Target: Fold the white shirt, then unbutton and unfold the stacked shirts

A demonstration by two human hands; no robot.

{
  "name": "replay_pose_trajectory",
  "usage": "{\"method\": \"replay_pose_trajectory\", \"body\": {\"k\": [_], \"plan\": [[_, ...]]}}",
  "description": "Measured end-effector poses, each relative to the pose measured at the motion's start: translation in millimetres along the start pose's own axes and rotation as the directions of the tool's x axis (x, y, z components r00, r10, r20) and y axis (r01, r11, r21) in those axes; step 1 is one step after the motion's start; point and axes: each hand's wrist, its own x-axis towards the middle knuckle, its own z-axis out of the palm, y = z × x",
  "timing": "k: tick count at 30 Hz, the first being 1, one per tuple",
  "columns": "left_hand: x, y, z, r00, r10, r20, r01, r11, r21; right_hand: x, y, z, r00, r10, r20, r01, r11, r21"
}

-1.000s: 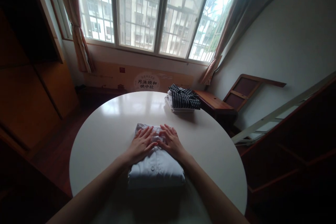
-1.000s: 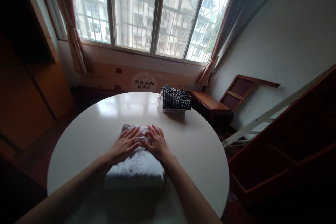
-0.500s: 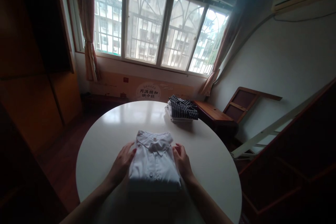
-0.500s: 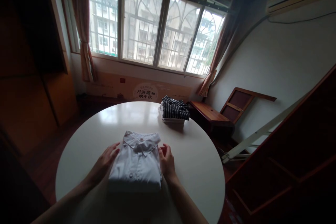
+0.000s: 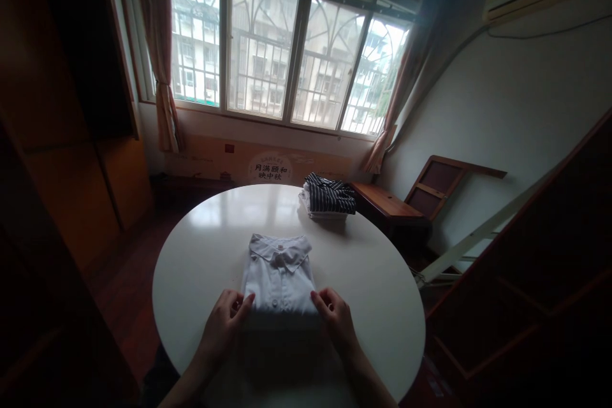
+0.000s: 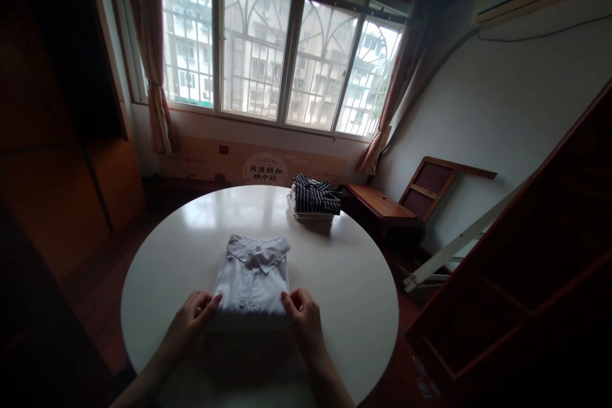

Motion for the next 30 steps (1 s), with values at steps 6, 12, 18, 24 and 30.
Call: {"method": "replay_pose_trajectory", "body": {"k": [6, 12, 18, 24, 30], "plan": [[-6, 5, 4.2, 0.999, 0.019, -0.051, -0.013, 0.992, 0.123, -3, -4, 1, 0.996, -0.080, -0.037, 0.082, 0.996, 0.039], [-6, 11, 10.0, 0.996, -0.075, 0.044, 0.049, 0.907, 0.419, -3, -1, 6, 1.000, -0.006, -0.010, 0.007, 0.999, 0.043], [-8, 11, 10.4, 0.996, -0.073, 0.058, 0.034, 0.862, 0.506, -7, 1, 12, 0.999, -0.022, -0.047, 0.020, 0.999, -0.035], [-9, 6, 10.3, 0.998, -0.045, 0.038, 0.023, 0.894, 0.447, -12, -2, 6, 0.997, -0.014, -0.072, 0.025, 0.987, 0.157], [-7, 3, 11.7, 0.999, -0.039, 0.012, 0.030, 0.907, 0.419, -18, -2, -1, 0.992, -0.103, 0.076, 0.076, 0.954, 0.289]]}}
